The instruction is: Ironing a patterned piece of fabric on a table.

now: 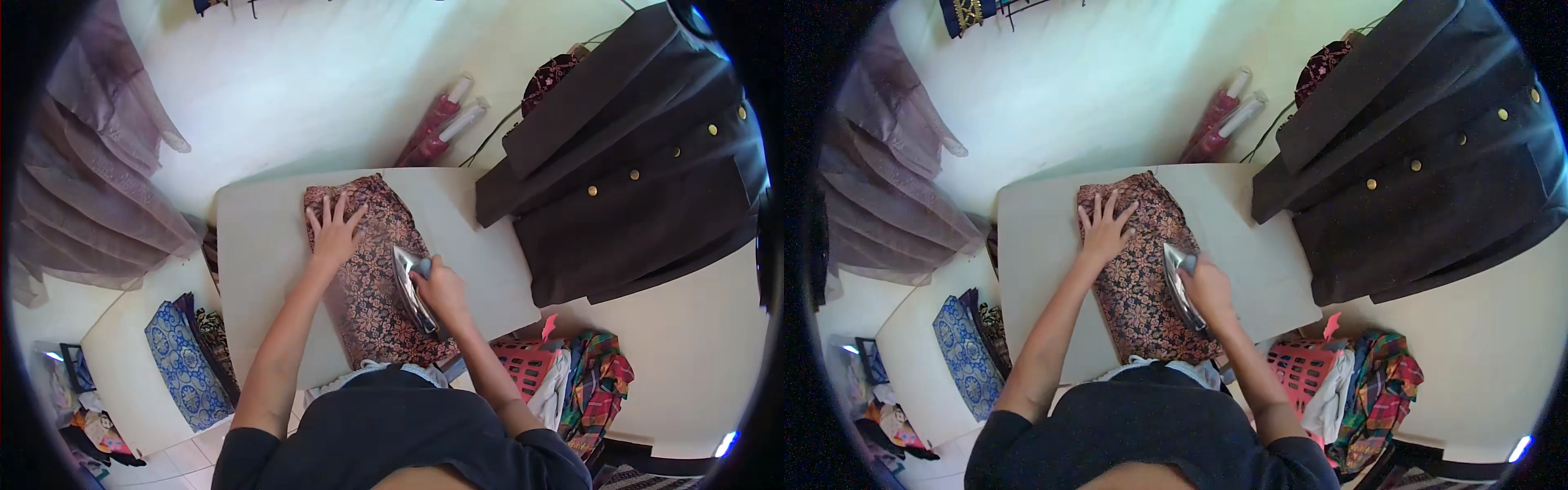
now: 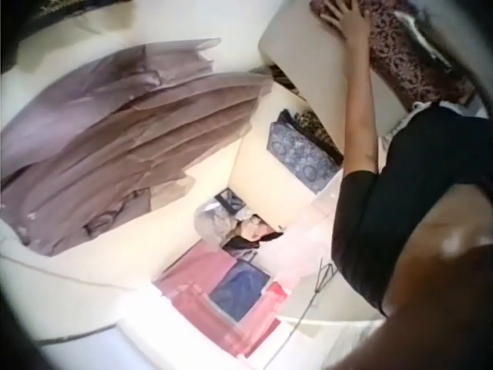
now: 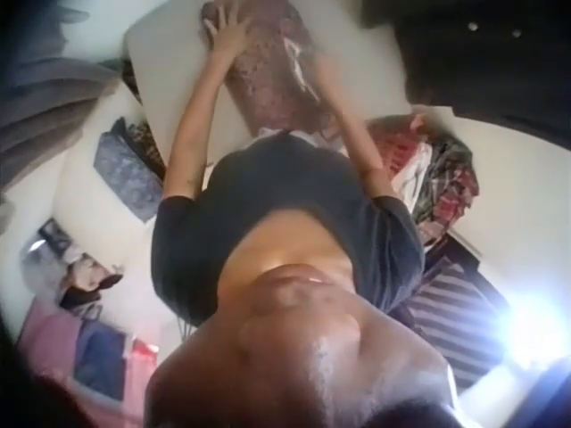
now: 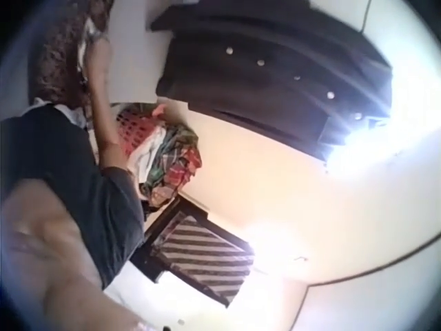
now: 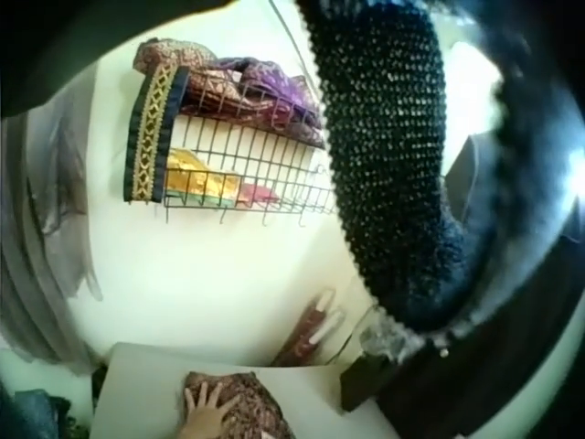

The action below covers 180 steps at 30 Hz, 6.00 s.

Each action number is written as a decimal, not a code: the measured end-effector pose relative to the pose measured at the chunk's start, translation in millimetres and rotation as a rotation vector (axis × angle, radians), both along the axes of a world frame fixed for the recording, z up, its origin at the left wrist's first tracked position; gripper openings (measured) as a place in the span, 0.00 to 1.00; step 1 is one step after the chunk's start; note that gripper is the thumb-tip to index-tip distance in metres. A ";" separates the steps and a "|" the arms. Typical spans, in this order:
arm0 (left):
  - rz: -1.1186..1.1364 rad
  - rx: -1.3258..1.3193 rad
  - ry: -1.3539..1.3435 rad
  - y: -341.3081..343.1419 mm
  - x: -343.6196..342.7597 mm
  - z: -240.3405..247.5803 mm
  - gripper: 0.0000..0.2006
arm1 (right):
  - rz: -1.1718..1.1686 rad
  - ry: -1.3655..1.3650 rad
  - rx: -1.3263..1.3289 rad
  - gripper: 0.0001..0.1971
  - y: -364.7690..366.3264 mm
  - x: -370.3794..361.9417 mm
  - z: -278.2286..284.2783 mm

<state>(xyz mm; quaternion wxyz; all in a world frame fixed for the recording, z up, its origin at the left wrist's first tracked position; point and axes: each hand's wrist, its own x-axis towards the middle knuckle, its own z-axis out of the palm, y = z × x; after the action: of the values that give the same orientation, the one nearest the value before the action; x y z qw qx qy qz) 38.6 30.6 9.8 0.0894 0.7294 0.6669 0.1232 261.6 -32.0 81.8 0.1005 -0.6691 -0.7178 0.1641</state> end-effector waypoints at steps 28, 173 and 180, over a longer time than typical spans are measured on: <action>0.145 0.275 -0.217 -61.0 -45.5 -27.3 0.21 | 0.357 0.267 -0.102 0.24 36.1 -67.0 -28.3; 0.167 0.124 -0.205 -200.3 6.7 -4.7 0.28 | 0.273 0.132 0.238 0.26 47.4 -67.8 -41.0; 0.162 0.201 -0.248 -202.0 1.9 -18.3 0.24 | 0.274 0.237 0.068 0.24 50.9 -80.5 -49.6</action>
<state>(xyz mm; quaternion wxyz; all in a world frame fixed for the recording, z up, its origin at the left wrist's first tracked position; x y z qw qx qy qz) 40.5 -171.4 -8.5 0.0875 0.6575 0.6918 0.2853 181.1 18.9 32.2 0.1835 -0.5371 -0.7906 0.2297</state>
